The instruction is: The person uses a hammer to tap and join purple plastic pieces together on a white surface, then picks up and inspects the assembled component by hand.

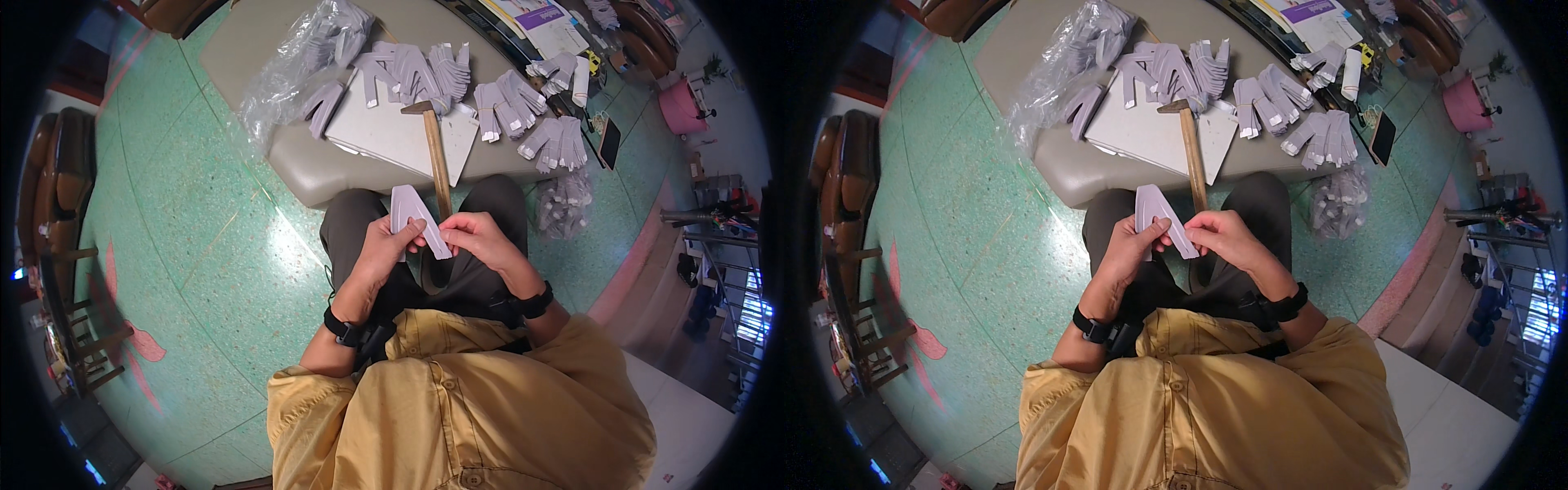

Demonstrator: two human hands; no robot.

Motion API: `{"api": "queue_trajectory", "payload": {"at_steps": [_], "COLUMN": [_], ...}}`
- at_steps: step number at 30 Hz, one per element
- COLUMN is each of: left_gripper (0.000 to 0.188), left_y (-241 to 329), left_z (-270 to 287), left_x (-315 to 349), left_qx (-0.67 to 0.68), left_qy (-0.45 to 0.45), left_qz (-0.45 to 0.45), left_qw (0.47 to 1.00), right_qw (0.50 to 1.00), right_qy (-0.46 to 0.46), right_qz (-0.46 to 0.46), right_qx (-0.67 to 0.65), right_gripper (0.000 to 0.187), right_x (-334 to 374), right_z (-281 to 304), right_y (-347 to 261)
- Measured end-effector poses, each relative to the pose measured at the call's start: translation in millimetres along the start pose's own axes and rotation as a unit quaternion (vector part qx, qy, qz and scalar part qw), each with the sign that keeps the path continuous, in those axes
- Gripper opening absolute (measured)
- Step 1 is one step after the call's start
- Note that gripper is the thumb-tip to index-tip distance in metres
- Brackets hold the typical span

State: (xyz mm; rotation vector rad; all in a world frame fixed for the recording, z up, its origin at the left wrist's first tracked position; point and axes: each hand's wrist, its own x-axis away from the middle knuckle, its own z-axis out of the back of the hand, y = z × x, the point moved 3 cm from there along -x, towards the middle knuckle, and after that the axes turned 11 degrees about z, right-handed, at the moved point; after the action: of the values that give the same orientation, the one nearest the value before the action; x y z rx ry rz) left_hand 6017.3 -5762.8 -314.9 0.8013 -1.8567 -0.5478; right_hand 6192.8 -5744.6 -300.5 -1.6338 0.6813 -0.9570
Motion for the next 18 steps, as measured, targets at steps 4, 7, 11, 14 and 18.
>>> {"api": "queue_trajectory", "payload": {"at_steps": [4,7,11,14,18], "left_gripper": [0.011,0.009,0.008,0.009,0.011], "left_y": [2,1,-3,-5,-5], "left_z": [-1,-1,-2,-2,-1], "left_x": [2,2,1,1,4], "left_qx": [0.001,0.004,0.031,0.016,0.019], "left_qy": [-0.026,-0.020,-0.003,0.005,0.005], "left_qz": [0.001,0.001,-0.004,0.002,0.007], "left_qw": [1.000,1.000,0.999,1.000,1.000], "right_qw": [0.999,0.976,0.891,0.863,0.857], "right_qy": [0.030,0.105,0.145,0.152,0.163], "right_qz": [0.009,0.103,0.248,0.283,0.270], "right_qx": [0.033,0.159,0.351,0.391,0.407], "right_gripper": [0.011,0.008,0.008,0.009,0.009], "right_x": [2,3,7,8,10], "right_z": [-3,-15,-30,-35,-42], "right_y": [-3,-16,-37,-36,-34]}}
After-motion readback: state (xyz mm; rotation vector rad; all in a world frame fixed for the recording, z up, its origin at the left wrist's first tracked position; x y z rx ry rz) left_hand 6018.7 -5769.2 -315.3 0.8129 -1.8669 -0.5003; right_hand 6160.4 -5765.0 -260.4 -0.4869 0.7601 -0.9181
